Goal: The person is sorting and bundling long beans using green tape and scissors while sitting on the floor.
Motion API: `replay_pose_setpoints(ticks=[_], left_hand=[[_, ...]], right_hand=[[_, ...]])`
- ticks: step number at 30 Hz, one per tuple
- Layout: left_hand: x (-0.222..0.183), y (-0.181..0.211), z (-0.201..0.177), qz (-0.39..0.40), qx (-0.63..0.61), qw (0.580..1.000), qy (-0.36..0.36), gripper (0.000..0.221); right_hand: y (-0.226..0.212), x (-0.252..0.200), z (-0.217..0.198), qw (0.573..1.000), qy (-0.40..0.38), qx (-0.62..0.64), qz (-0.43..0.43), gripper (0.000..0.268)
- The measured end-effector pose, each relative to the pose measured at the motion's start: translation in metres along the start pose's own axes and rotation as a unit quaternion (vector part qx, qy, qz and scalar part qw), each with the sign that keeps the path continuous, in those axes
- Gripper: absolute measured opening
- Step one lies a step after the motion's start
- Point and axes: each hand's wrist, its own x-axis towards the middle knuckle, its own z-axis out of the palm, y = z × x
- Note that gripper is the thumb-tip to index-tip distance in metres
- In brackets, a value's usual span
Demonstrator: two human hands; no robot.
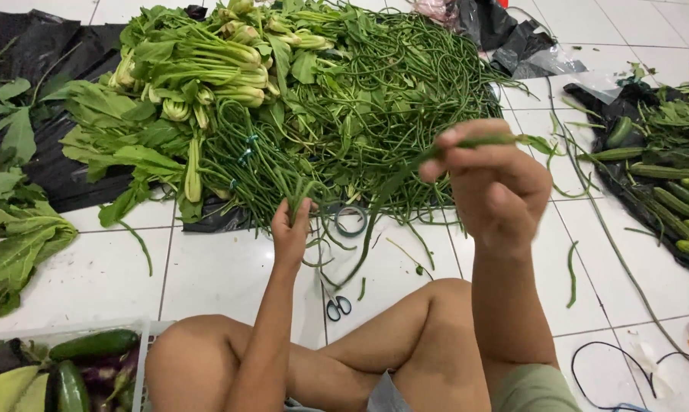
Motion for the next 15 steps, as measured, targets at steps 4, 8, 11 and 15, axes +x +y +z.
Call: replay_pose_setpoints(ticks=[4, 8, 11, 15], left_hand=[[-0.005, 0.022, 0.0, -0.021, -0.015, 0.999, -0.041, 0.025], [-0.02, 0.041, 0.016, -0.117, -0.05, 0.971, -0.204, 0.035], [-0.035, 0.046, 0.028, -0.117, -0.084, 0.947, -0.286, 0.046], [-0.038, -0.005, 0.027, -0.125, -0.061, 0.936, -0.323, 0.016]], right_hand=[[-0.002, -0.003, 0.014, 0.999, 0.002, 0.043, 0.009, 0.037], [0.043, -0.002, 0.026, 0.998, 0.028, 0.024, 0.057, 0.047], [0.075, -0.011, 0.031, 0.992, 0.088, 0.028, 0.085, 0.052], [0.114, -0.036, 0.026, 0.98, 0.162, 0.006, 0.114, 0.046]])
